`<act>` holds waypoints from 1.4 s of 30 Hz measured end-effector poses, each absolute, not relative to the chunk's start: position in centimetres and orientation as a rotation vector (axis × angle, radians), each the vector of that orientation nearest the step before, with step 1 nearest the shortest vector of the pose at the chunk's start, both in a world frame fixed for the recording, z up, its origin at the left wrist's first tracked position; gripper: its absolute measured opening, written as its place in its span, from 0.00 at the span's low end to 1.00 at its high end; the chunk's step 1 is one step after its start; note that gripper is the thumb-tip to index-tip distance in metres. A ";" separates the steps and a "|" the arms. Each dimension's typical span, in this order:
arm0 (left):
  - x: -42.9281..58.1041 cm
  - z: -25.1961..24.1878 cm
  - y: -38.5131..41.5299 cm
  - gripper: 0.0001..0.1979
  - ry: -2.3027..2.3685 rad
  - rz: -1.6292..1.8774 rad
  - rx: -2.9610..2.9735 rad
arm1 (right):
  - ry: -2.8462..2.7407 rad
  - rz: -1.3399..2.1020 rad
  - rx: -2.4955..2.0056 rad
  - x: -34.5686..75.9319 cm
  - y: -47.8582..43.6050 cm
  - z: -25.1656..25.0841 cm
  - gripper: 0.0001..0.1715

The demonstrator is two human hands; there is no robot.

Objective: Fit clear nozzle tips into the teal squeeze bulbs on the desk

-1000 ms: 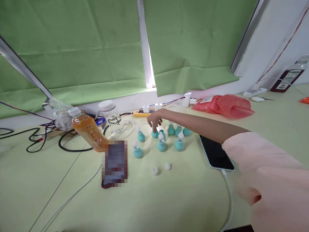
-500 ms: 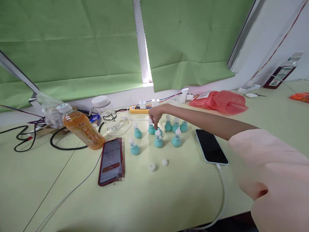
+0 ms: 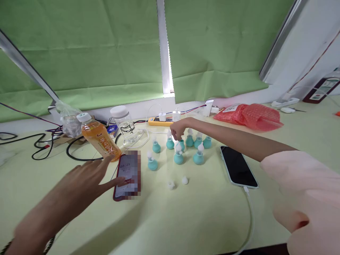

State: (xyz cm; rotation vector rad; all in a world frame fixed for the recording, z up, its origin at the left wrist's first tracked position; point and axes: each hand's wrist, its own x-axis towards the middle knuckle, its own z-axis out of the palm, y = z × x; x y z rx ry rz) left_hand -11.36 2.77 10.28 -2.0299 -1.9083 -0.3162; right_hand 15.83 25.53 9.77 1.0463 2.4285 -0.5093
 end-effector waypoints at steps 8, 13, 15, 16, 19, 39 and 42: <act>-8.2 4.1 1.4 0.43 -1.871 0.177 -1.934 | 2.406 -0.540 1.051 15.5 23.7 10.7 0.16; -6.9 2.3 2.1 0.37 -2.010 0.080 -1.863 | 2.407 -0.531 1.051 15.6 23.6 10.5 0.15; -7.0 2.2 2.0 0.35 -2.024 0.042 -1.874 | 2.404 -0.542 1.053 15.7 23.6 10.4 0.15; -7.1 2.1 1.9 0.34 -2.027 0.035 -1.878 | 2.404 -0.551 1.051 15.8 23.6 10.4 0.15; -7.8 1.9 1.2 0.34 -2.044 0.013 -1.878 | 2.403 -0.571 1.037 15.8 23.6 10.4 0.15; -9.0 1.2 -3.3 0.32 -1.942 -0.038 -1.838 | 2.443 -0.602 1.001 16.9 24.5 9.6 0.16; -9.4 1.1 -4.4 0.31 -1.910 -0.056 -1.876 | 2.457 -0.597 1.006 16.7 24.3 9.4 0.13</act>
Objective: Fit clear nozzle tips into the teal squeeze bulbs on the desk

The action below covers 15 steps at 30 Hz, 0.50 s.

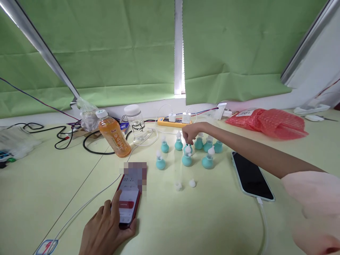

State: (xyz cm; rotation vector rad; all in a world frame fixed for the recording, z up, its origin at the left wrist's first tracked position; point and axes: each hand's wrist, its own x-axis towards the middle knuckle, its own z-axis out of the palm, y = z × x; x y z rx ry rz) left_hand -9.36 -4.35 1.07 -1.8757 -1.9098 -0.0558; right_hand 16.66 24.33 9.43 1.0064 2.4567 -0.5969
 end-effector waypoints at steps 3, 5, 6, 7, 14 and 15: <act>-9.5 1.1 -4.1 0.32 -1.915 -0.060 -1.879 | 2.499 -0.525 1.015 16.5 23.9 9.6 0.11; -9.6 1.2 -3.2 0.32 -1.944 -0.042 -1.852 | 2.544 -0.444 1.050 16.5 23.5 10.1 0.09; -9.6 1.3 -2.6 0.32 -1.959 -0.034 -1.841 | 2.572 -0.396 1.070 16.6 23.2 10.6 0.09; -9.6 1.4 -2.0 0.32 -1.976 -0.030 -1.830 | 2.601 -0.344 1.086 16.7 22.8 11.1 0.08; -10.1 1.8 1.1 0.34 -2.040 0.000 -1.885 | 2.916 0.117 1.258 17.7 17.9 16.5 0.08; -10.2 1.8 1.3 0.35 -2.042 0.010 -1.897 | 2.980 0.159 1.267 17.7 16.9 17.1 0.08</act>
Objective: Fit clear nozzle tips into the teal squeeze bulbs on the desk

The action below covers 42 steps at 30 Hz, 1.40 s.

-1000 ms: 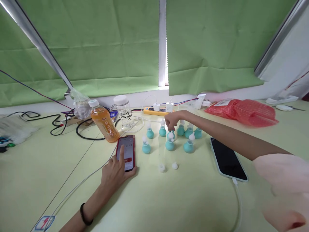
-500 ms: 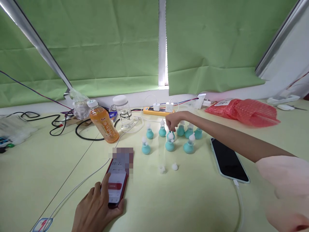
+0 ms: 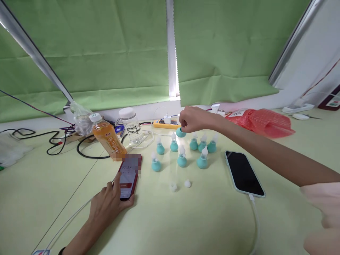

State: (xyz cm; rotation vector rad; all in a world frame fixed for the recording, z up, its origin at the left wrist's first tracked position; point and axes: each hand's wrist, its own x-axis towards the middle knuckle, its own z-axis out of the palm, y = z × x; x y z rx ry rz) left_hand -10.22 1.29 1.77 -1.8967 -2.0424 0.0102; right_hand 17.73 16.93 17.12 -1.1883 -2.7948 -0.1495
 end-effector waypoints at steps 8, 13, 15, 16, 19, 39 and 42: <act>-10.3 2.0 2.4 0.34 -1.996 0.055 -1.913 | -2.657 0.123 -0.824 14.1 8.3 15.2 0.07; -9.5 2.9 1.2 0.29 -1.770 -0.178 -1.947 | -2.755 0.228 -0.914 10.4 6.2 9.2 0.07; -8.5 3.0 0.2 0.26 -1.651 -0.399 -2.130 | -2.783 0.313 -0.948 9.4 6.3 7.4 0.07; -7.9 3.0 -0.1 0.24 -1.605 -0.510 -2.262 | -2.784 0.342 -0.960 9.1 6.5 6.8 0.07; -5.9 2.4 -0.4 0.22 -1.598 -0.749 -2.601 | -2.766 0.391 -0.985 8.9 6.9 5.9 0.08; -3.8 0.7 4.2 0.05 -1.537 -0.840 -2.548 | -2.339 0.171 -0.880 17.1 7.8 9.7 0.12; -4.0 0.7 4.1 0.05 -1.519 -0.830 -2.532 | -2.406 0.220 -1.420 20.1 12.9 12.5 0.16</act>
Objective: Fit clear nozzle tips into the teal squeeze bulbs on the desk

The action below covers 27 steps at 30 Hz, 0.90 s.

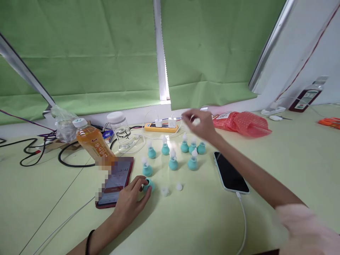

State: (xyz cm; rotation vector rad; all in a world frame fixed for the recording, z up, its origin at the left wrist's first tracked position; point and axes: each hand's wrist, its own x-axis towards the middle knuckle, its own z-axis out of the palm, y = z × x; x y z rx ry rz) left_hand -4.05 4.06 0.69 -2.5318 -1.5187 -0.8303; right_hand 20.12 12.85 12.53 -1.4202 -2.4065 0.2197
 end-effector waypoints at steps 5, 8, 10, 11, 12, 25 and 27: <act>-4.1 0.8 4.1 0.07 -1.495 -0.738 -2.519 | -2.508 0.231 -1.697 23.3 21.1 11.6 0.22; -4.2 0.7 4.1 0.06 -1.501 -0.704 -2.514 | -2.520 0.204 -1.732 24.2 24.7 9.0 0.23; -4.2 0.7 4.0 0.06 -1.497 -0.686 -2.507 | -2.514 0.192 -1.730 24.6 26.4 7.2 0.24; -4.2 0.7 4.0 0.06 -1.493 -0.680 -2.502 | -2.506 0.187 -1.730 24.8 27.0 6.4 0.23; -4.2 0.7 4.0 0.06 -1.491 -0.674 -2.499 | -2.493 0.180 -1.731 25.0 27.5 5.7 0.22; -4.1 0.9 4.0 0.06 -1.477 -0.670 -2.494 | -2.375 0.187 -1.704 27.1 27.5 5.6 0.21; -4.1 0.9 4.0 0.06 -1.479 -0.670 -2.495 | -2.419 0.195 -1.638 26.4 27.4 5.8 0.22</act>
